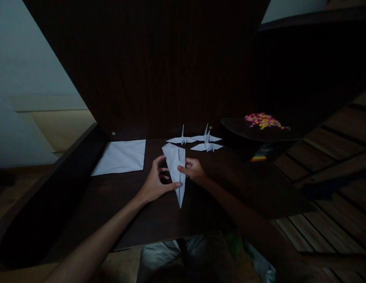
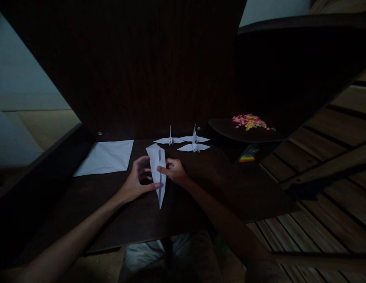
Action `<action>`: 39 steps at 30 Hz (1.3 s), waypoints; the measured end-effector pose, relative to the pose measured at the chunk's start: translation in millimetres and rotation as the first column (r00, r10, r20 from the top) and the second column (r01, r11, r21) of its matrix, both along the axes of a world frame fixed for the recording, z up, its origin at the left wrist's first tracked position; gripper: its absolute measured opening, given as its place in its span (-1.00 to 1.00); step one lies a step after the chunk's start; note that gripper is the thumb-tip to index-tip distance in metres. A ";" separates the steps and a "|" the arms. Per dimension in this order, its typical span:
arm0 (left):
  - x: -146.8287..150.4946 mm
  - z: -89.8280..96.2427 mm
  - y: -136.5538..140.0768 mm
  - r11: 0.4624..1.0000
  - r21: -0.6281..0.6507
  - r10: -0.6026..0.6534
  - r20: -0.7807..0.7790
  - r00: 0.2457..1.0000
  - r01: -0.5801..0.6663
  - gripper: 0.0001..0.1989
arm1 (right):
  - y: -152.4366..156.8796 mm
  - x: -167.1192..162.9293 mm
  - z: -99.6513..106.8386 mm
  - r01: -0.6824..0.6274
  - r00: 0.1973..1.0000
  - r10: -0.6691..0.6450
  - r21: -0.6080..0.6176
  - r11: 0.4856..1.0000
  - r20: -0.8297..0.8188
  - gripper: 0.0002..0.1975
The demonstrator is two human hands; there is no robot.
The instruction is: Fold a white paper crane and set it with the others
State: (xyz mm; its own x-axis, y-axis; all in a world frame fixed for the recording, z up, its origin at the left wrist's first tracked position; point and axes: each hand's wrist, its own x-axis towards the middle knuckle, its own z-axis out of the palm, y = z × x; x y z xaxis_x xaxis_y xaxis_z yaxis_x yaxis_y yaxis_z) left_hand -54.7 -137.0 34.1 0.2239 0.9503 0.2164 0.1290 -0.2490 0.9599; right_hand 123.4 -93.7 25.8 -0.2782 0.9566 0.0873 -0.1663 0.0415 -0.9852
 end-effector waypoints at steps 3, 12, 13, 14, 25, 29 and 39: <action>-0.9 -2.8 0.4 1.000 -0.005 -0.012 0.033 0.999 0.012 -0.07 | 0.9 0.6 -2.7 -0.035 0.998 0.033 0.044 0.998 0.045 -0.49; 0.1 5.9 -0.1 0.997 -0.077 0.037 0.100 0.994 -0.029 0.18 | 1.1 -1.6 -6.7 -0.034 0.995 0.024 0.100 0.994 0.100 -0.42; 0.6 4.8 0.4 0.996 -0.081 0.045 0.103 0.994 -0.036 0.20 | 0.9 -2.3 -6.8 -0.036 0.995 0.026 0.103 0.994 0.099 -0.42; 0.7 3.6 1.1 0.996 -0.085 0.047 0.109 0.993 -0.038 0.21 | 0.6 -3.1 -6.9 -0.039 0.995 0.028 0.105 0.994 0.098 -0.41; -3.6 1.1 7.7 0.997 -0.080 0.008 0.143 0.990 0.003 0.22 | -3.2 -11.1 -2.7 -0.044 0.999 0.044 0.043 0.998 0.020 -0.48; -12.2 0.0 12.7 0.999 -0.048 0.001 0.157 0.988 0.007 0.15 | -4.1 -11.1 -3.0 -0.035 0.999 0.035 0.008 0.999 0.012 -0.54; -46.2 8.3 33.7 0.934 -0.159 0.337 0.096 0.937 -0.320 -0.21 | -7.1 15.7 -9.5 0.137 0.986 -0.134 -0.028 0.990 0.097 -0.63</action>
